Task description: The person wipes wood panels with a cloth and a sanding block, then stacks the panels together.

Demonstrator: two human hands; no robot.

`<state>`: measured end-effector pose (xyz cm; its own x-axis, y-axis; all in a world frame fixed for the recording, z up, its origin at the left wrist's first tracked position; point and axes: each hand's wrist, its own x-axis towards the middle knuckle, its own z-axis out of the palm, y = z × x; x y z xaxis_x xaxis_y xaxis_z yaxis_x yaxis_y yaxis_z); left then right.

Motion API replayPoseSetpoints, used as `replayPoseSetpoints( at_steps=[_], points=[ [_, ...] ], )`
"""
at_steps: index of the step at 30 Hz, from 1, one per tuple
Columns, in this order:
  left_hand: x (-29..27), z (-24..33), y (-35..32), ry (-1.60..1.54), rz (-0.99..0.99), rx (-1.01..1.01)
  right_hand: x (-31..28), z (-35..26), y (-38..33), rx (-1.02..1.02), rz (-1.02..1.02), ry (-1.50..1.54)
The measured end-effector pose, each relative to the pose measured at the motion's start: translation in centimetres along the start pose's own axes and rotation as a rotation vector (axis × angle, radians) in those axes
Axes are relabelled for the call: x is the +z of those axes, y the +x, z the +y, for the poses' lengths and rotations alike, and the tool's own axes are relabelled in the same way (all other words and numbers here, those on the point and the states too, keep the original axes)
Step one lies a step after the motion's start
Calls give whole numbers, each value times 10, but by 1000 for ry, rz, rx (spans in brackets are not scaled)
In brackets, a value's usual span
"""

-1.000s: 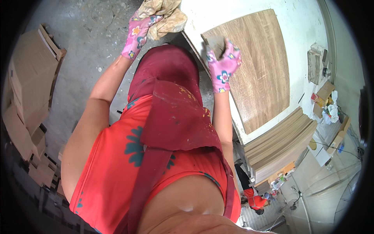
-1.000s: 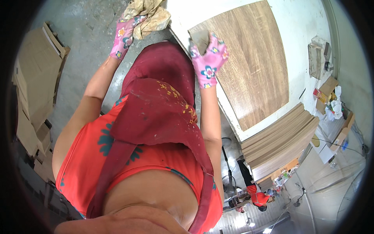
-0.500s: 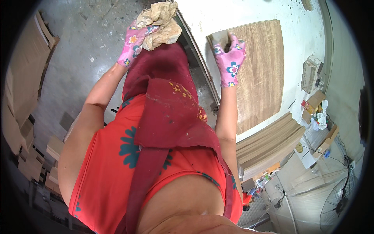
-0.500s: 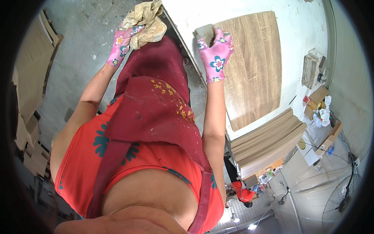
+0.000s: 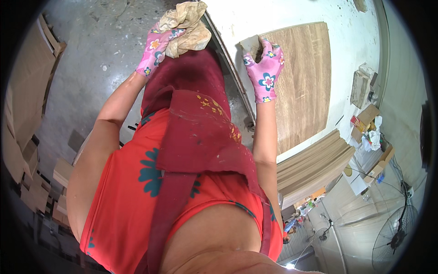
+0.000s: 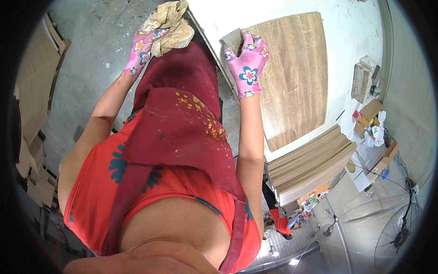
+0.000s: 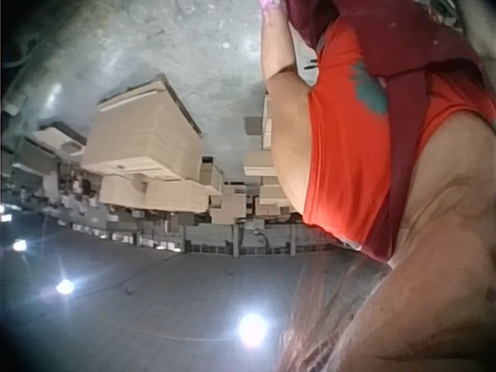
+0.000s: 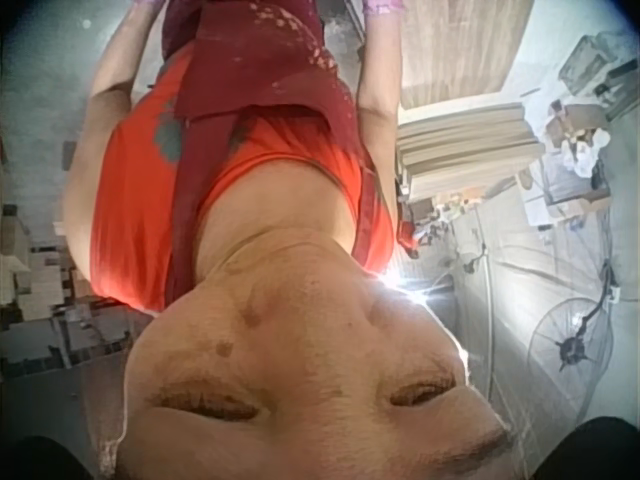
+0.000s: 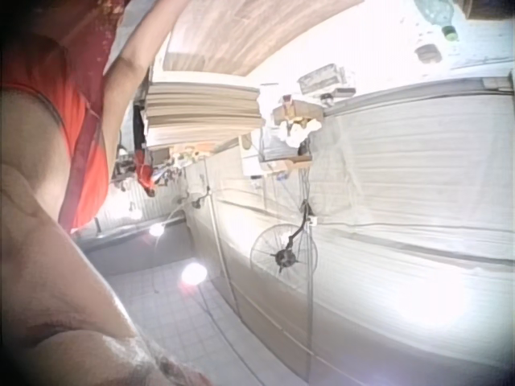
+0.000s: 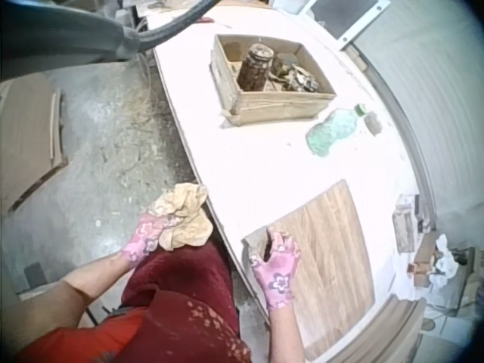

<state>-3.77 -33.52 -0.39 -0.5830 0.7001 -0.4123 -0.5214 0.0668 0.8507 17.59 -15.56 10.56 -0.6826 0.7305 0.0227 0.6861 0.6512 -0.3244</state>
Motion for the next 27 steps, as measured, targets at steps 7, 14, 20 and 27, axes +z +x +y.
replayPoseSetpoints(
  at_steps=[7,14,20,27],
  points=[
    [15,10,-4,26,16,-9,11,-2,5,-60,99,-140],
    [10,1,0,113,72,-17,0,6,-3,54,55,4],
    [17,18,-8,94,12,-33,12,7,12,48,94,5],
    [-2,-6,2,-85,95,-148,8,88,-7,468,442,398]
  ],
)
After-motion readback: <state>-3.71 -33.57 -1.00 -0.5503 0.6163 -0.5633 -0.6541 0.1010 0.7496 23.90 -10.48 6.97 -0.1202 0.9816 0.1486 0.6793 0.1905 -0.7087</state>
